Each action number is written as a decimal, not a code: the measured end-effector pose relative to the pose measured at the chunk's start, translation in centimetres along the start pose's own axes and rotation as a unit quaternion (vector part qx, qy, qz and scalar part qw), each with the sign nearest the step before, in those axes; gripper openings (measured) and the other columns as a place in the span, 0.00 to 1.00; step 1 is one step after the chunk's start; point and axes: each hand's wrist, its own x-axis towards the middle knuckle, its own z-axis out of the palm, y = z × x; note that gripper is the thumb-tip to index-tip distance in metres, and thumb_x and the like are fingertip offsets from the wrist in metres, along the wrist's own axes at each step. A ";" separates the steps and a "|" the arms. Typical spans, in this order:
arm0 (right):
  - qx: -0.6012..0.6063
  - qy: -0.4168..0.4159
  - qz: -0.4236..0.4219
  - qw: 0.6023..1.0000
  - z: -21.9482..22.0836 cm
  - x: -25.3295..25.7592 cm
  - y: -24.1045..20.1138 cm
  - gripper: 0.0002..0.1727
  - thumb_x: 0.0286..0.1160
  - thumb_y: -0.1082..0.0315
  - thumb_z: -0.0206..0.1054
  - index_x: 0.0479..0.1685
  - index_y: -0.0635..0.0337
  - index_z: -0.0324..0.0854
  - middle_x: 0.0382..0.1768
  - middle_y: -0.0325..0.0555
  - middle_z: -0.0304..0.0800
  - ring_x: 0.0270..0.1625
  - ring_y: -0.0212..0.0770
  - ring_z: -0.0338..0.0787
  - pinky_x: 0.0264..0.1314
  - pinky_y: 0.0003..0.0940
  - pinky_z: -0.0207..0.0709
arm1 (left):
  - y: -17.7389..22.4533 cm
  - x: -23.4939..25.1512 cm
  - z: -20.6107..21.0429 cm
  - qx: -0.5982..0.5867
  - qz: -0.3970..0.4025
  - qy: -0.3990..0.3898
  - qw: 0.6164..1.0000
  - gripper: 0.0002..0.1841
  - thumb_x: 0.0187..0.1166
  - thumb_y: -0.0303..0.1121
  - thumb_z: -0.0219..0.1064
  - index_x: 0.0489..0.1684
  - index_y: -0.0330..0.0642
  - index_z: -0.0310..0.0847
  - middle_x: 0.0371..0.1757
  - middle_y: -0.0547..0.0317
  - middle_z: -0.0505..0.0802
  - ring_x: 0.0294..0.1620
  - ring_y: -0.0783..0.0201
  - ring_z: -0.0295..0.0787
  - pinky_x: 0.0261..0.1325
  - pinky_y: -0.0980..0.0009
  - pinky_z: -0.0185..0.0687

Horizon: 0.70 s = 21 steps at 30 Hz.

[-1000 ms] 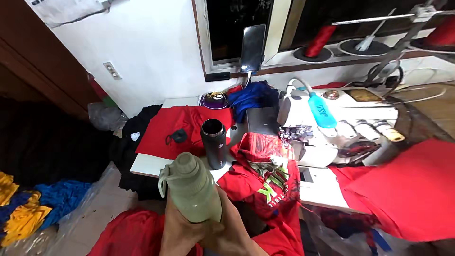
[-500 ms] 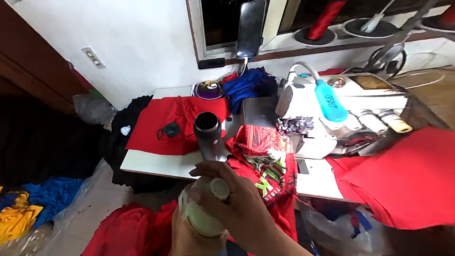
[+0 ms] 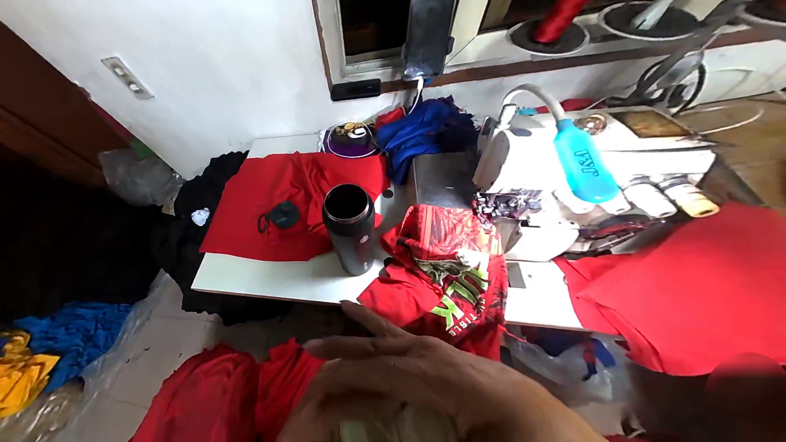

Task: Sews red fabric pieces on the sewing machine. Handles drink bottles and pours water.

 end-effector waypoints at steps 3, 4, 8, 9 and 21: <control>0.041 0.111 0.067 0.991 -2.4 -1.7 2.5 0.46 0.76 0.46 0.69 0.93 0.52 0.57 0.88 0.39 0.67 0.88 0.38 0.66 0.89 0.44 0.65 | -6.1 0.2 0.8 -0.109 0.087 -0.001 0.990 0.57 0.34 0.56 0.92 0.65 0.21 0.74 0.56 0.57 0.94 0.61 0.84 0.86 0.68 0.82 0.79; 0.005 0.195 0.105 0.975 -3.1 -2.3 3.3 0.43 0.77 0.54 0.69 0.94 0.48 0.56 0.88 0.36 0.67 0.86 0.38 0.70 0.84 0.41 0.73 | -7.5 0.0 1.1 -0.133 0.095 0.011 0.986 0.60 0.31 0.57 0.93 0.68 0.24 0.73 0.58 0.60 0.93 0.62 0.83 0.86 0.69 0.79 0.81; -0.061 0.314 0.125 0.939 -2.7 -3.3 3.2 0.28 0.84 0.50 0.64 0.79 0.51 0.76 0.71 0.41 0.85 0.72 0.42 0.85 0.74 0.42 0.82 | -8.4 1.0 1.3 -0.034 0.134 0.082 0.987 0.61 0.34 0.56 0.93 0.75 0.28 0.70 0.65 0.58 0.91 0.68 0.79 0.83 0.75 0.77 0.79; -0.074 0.278 0.108 0.952 -2.4 -3.4 2.5 0.30 0.82 0.39 0.62 0.72 0.50 0.81 0.67 0.38 0.88 0.70 0.39 0.86 0.73 0.41 0.82 | -8.7 1.3 1.4 -0.013 0.142 0.101 0.985 0.62 0.35 0.56 0.93 0.77 0.29 0.68 0.67 0.57 0.90 0.70 0.78 0.83 0.76 0.76 0.79; -0.230 0.104 0.077 0.965 -3.9 0.8 0.1 0.17 0.80 0.51 0.68 0.54 0.51 0.92 0.57 0.30 0.90 0.63 0.25 0.85 0.65 0.25 0.82 | -7.8 1.5 -2.4 0.070 0.107 0.149 0.980 0.63 0.33 0.58 0.92 0.74 0.24 0.69 0.63 0.50 0.91 0.66 0.74 0.87 0.73 0.71 0.83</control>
